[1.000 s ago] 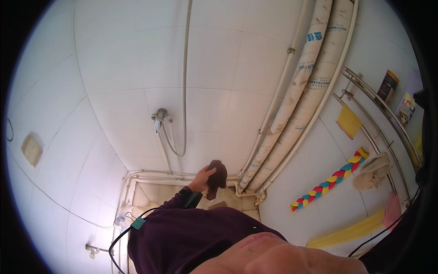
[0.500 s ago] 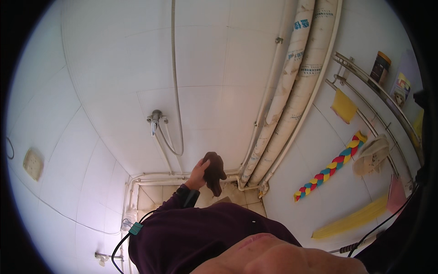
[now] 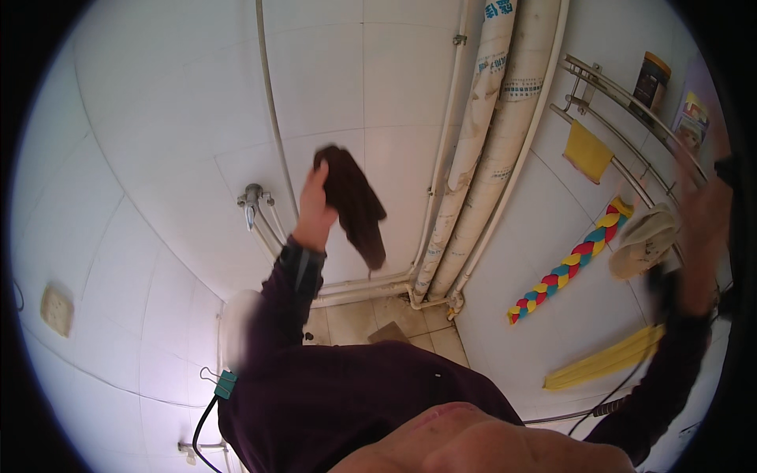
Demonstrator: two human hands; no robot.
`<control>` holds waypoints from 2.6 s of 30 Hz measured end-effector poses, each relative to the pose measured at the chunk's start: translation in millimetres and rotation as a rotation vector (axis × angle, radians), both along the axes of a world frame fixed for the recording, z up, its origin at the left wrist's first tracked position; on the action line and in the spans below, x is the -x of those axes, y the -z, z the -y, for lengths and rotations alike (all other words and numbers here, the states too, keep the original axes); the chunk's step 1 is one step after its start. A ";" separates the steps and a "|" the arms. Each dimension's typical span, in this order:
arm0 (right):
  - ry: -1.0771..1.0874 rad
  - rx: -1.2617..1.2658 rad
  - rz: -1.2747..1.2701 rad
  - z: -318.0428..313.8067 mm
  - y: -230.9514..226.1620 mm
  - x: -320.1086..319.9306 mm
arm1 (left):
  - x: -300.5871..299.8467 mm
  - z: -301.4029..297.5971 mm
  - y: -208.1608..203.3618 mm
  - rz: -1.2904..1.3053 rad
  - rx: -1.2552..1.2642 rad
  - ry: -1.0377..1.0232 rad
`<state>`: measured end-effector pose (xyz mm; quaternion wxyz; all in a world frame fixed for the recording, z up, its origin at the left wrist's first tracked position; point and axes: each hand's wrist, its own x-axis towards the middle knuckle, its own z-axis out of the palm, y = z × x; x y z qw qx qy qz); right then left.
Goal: The person sprays a cleaning solution from a bottle onto the shower door and walls, then wipes the surfaces with a cloth. They continue wiping the shower door frame and upper wall tiles.
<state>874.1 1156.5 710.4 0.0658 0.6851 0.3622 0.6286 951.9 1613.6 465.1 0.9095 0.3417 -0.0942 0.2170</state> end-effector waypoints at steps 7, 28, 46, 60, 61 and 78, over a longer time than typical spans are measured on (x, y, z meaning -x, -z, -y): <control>-0.241 -0.039 -0.585 -88.3 192.4 -60.6 | -103.7 -15.1 -197.9 0.475 -0.876 -1.372; 0.458 -0.683 -0.319 44.3 275.3 -183.2 | -271.2 -54.6 -360.8 0.146 -2.057 -1.956; 0.491 -0.731 -0.272 107.5 269.6 -170.5 | -297.1 -44.2 -275.5 0.450 -1.907 -1.754; 0.863 -0.904 -0.264 192.1 310.6 -193.9 | -259.4 -133.6 -300.0 -0.034 -1.583 -2.259; 0.828 -1.117 -0.381 193.2 315.4 -199.7 | -266.7 -131.1 -308.6 -0.146 -1.660 -2.205; 1.272 -0.729 0.491 203.2 327.8 -241.6 | -352.8 -17.1 -515.1 0.436 -1.617 -2.166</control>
